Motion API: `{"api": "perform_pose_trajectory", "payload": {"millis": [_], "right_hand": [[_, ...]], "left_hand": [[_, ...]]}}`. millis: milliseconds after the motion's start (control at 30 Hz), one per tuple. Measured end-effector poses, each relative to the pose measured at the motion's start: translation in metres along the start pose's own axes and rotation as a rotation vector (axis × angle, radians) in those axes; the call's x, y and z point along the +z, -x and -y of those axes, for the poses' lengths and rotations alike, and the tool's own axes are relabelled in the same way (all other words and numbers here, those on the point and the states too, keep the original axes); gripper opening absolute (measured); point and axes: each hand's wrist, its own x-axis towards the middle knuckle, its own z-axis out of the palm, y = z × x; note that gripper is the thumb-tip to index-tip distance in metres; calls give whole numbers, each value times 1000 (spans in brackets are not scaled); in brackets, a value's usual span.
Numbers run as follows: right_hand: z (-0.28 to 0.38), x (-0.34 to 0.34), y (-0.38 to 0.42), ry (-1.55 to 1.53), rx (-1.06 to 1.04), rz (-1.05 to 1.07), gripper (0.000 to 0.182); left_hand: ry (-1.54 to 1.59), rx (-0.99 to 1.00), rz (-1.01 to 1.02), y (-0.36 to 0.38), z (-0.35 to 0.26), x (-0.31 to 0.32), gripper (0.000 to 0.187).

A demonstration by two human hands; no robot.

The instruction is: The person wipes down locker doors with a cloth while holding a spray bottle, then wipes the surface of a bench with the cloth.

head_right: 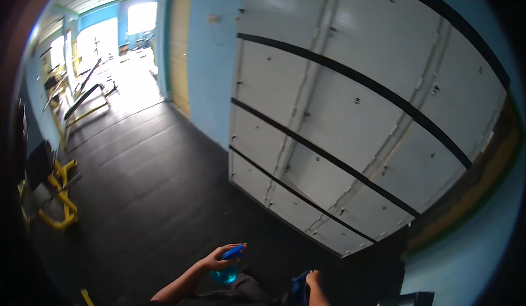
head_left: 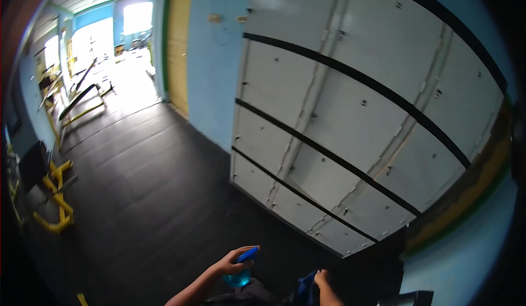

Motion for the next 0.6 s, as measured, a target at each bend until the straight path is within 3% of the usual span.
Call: {"api": "perform_pose_trajectory", "payload": {"millis": [67, 133, 233, 300, 367, 400, 467, 500, 567, 600], "right_hand": [[-42, 27, 19, -69, 173, 20, 45], [-48, 24, 46, -159, 203, 12, 46], [-43, 12, 61, -375, 195, 13, 48], [-28, -6, 66, -623, 170, 30, 49], [-3, -25, 71, -893, 129, 70, 48], [10, -36, 73, -1017, 107, 87, 45], [39, -68, 94, -1526, -36, 491, 46], [53, -81, 105, -1666, -25, 535, 49], [58, -106, 107, -1837, -6, 547, 53], [51, -117, 102, -1956, -187, 800, 52]], "left_hand": [[9, -36, -8, 21, 0, 12, 59], [2, -66, 4, 36, -1, 21, 59], [107, -98, 46, 42, 5, 47, 58], [64, 5, 72, 39, 13, 65, 55], [64, -13, 127, 32, 14, 82, 56], [-23, 96, 186, 25, 8, 93, 58], [-146, 215, 322, 7, -11, 116, 60], [-146, 214, 347, -4, -13, 130, 60], [-438, 510, 295, -25, -16, 161, 60], [-577, 542, 318, -37, -37, 172, 58]]}}
